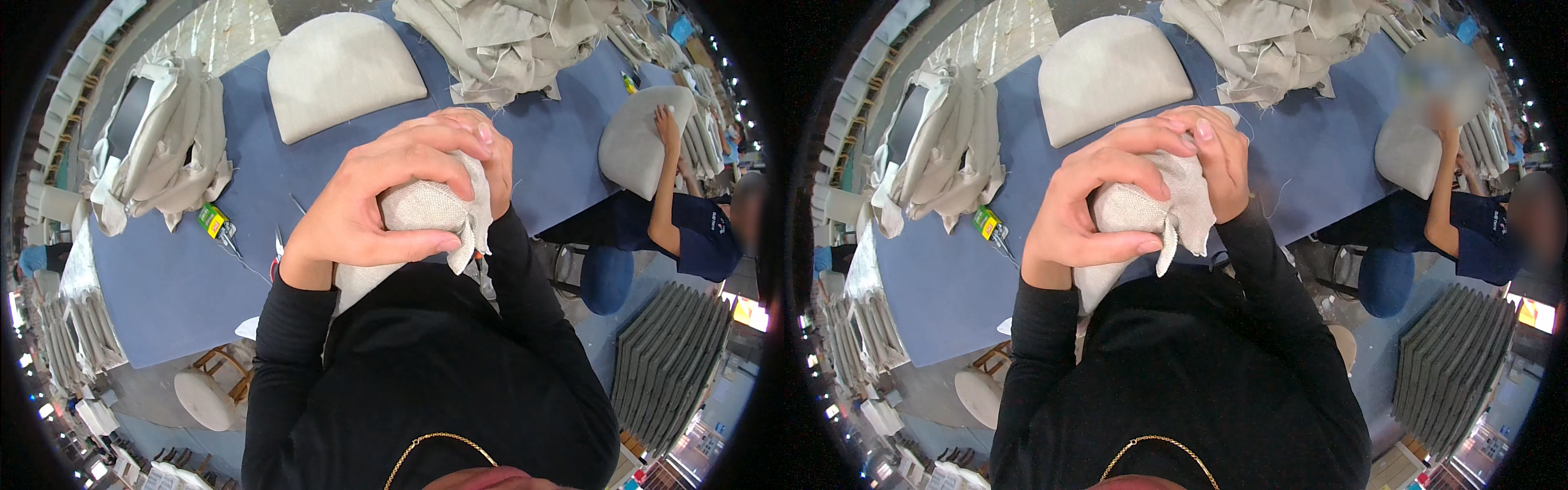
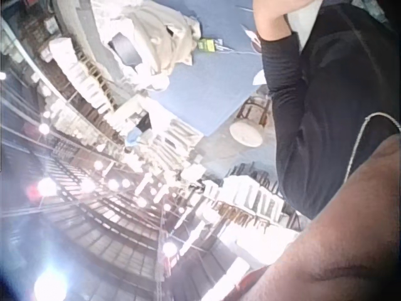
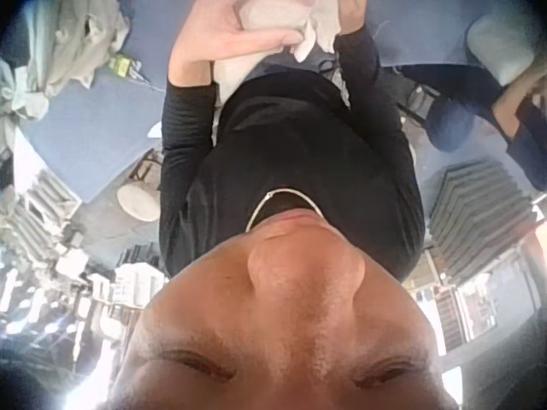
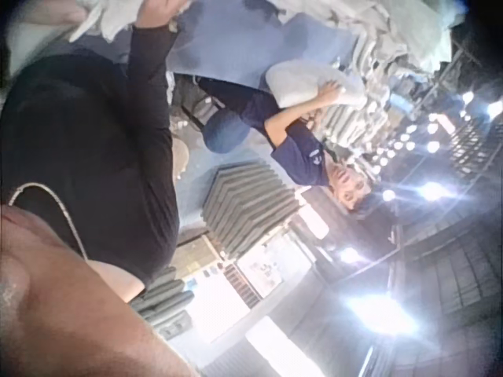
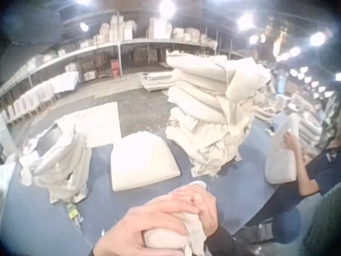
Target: The person covers a cushion with fabric, trims excess material with scissors, and secures the fabric to the cushion base using a staple gun. They repeatedly adjust the fabric and re-staple edges to ensure a tight fit.
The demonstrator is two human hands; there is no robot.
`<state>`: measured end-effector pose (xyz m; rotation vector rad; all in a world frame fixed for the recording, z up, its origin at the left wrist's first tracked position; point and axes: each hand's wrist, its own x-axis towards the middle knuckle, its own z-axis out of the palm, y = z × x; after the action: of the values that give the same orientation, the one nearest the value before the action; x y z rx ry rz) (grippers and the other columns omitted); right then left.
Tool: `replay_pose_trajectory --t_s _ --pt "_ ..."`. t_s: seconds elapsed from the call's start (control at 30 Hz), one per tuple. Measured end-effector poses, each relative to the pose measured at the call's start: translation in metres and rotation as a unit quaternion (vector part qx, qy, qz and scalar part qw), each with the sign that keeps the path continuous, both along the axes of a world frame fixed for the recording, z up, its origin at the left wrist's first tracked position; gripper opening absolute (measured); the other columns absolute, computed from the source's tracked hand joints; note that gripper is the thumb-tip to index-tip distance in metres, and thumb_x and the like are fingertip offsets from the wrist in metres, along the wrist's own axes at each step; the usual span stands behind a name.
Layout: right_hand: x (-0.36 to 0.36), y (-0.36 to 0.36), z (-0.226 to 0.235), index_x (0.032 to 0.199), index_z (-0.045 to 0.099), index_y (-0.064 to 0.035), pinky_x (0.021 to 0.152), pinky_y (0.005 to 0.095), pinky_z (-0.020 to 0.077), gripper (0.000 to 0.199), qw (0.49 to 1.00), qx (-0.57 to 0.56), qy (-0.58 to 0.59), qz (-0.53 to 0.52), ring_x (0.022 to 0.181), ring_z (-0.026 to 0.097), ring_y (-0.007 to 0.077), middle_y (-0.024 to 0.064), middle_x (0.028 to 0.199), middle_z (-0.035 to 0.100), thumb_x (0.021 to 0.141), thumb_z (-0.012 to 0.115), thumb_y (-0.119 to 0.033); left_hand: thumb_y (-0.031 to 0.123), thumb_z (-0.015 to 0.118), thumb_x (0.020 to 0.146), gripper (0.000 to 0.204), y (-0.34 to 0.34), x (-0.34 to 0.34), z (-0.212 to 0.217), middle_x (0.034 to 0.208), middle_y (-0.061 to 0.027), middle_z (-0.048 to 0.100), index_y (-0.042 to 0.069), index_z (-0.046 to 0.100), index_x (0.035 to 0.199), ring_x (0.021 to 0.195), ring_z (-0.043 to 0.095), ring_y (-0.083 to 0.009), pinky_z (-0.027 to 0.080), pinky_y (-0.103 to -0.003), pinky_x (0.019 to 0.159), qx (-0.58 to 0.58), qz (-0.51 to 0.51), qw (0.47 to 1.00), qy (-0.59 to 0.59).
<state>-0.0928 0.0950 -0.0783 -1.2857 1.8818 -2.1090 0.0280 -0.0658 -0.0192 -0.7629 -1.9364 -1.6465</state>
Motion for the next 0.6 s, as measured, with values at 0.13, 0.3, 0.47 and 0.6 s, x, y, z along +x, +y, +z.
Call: replay_pose_trajectory --t_s 0.13,0.3,0.47,0.6 --pt "0.002 -0.007 -0.003 0.104 0.073 0.0043 0.093 0.0438 0.0505 0.047 0.997 0.002 0.07 -0.018 0.098 0.07 0.0359 0.0204 0.107 0.077 0.11 0.038 -0.027 0.02 0.09 0.073 0.038 -0.004 0.008 -0.004 0.139 -0.0202 0.069 0.007 0.077 0.106 0.136 0.062 -0.0417 0.042 -0.054 0.119 0.012 0.005 1.0 -0.009" --pt "0.007 -0.007 -0.005 0.101 0.073 0.0034 0.091 0.0444 0.051 0.049 0.996 0.012 0.085 -0.031 0.096 0.071 0.0353 0.0197 0.104 0.077 0.109 0.037 -0.03 0.022 0.09 0.074 0.039 -0.009 0.012 -0.003 0.139 -0.0202 0.07 0.006 0.078 0.107 0.134 0.062 -0.0423 0.043 -0.054 0.117 0.0 -0.003 1.0 -0.012" --pt "0.019 0.001 -0.005 0.1 0.073 0.002 0.09 0.045 0.0513 0.055 0.995 0.036 0.055 -0.07 0.095 0.071 0.0353 0.0183 0.101 0.077 0.109 0.033 -0.035 0.026 0.088 0.077 0.045 -0.004 0.017 0.004 0.137 -0.0185 0.071 0.004 0.08 0.115 0.13 0.065 -0.0393 0.045 -0.052 0.115 0.02 -0.014 0.999 -0.022" --pt "0.031 0.002 -0.005 0.099 0.074 0.002 0.09 0.0459 0.0513 0.062 0.992 0.051 0.074 -0.091 0.095 0.071 0.0355 0.0174 0.1 0.077 0.111 0.03 -0.04 0.029 0.085 0.083 0.04 -0.006 0.018 0.001 0.127 -0.0163 0.076 0.003 0.081 0.113 0.124 0.068 -0.0374 0.047 -0.05 0.113 0.031 -0.037 0.998 -0.028"
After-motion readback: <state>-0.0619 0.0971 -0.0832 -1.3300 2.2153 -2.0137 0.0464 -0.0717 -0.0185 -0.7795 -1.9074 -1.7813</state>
